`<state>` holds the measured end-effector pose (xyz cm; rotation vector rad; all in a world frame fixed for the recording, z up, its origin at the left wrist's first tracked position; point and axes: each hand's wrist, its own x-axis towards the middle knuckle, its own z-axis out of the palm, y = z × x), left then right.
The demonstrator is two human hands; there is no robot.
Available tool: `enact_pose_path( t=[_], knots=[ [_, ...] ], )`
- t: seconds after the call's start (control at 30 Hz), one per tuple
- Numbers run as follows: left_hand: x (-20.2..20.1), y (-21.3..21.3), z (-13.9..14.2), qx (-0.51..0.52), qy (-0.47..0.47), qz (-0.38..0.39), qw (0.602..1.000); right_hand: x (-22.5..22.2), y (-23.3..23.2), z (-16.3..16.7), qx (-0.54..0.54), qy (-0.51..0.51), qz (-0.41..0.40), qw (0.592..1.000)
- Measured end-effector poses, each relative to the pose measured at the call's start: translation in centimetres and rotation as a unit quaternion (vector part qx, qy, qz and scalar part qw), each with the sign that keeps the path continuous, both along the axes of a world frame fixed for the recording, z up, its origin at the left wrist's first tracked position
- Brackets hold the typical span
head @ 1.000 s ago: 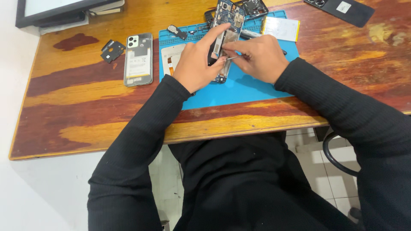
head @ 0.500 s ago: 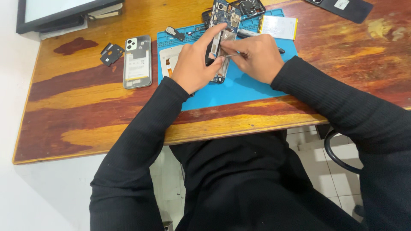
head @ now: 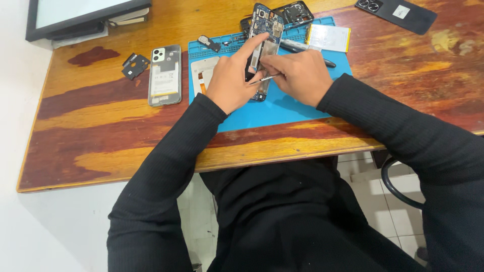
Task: The person uses a brush to clean the interior of a disassembled smartphone, then uses tweezers to remove a metal bracket and a small black component from the phone's chassis. The removed parts are placed on the workbench.
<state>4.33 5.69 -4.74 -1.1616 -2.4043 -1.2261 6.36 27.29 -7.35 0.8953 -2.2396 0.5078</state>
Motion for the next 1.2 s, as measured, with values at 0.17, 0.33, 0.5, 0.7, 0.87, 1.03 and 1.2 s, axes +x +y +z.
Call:
enact_pose_path(
  t=[0.17,0.33,0.5,0.7,0.87,1.03,1.2],
  knots=[
    [0.1,-0.2,0.1,-0.022,-0.063,0.025,0.997,-0.2,-0.1,-0.3,-0.036,-0.021,0.030,0.999],
    [-0.6,-0.5,0.1,-0.004,-0.008,-0.017,1.000,-0.6,0.3,-0.2,-0.037,-0.076,0.019,0.996],
    [-0.7,-0.6,-0.3,0.016,0.000,-0.028,0.999,-1.0,0.6,0.3,-0.080,-0.108,0.006,0.991],
    [-0.5,-0.4,-0.3,0.018,0.023,-0.028,0.999,-1.2,0.8,0.5,-0.090,-0.148,-0.004,0.985],
    [-0.3,-0.2,-0.1,-0.020,-0.030,0.018,0.999,-1.4,0.5,0.2,-0.101,-0.130,0.016,0.986],
    [-0.2,0.1,-0.1,-0.011,-0.002,0.018,1.000,-1.4,0.3,0.3,-0.075,-0.108,0.015,0.991],
    [-0.5,0.1,-0.3,-0.025,-0.011,0.034,0.999,-1.6,-0.1,0.8,-0.002,-0.084,-0.018,0.996]
  ],
)
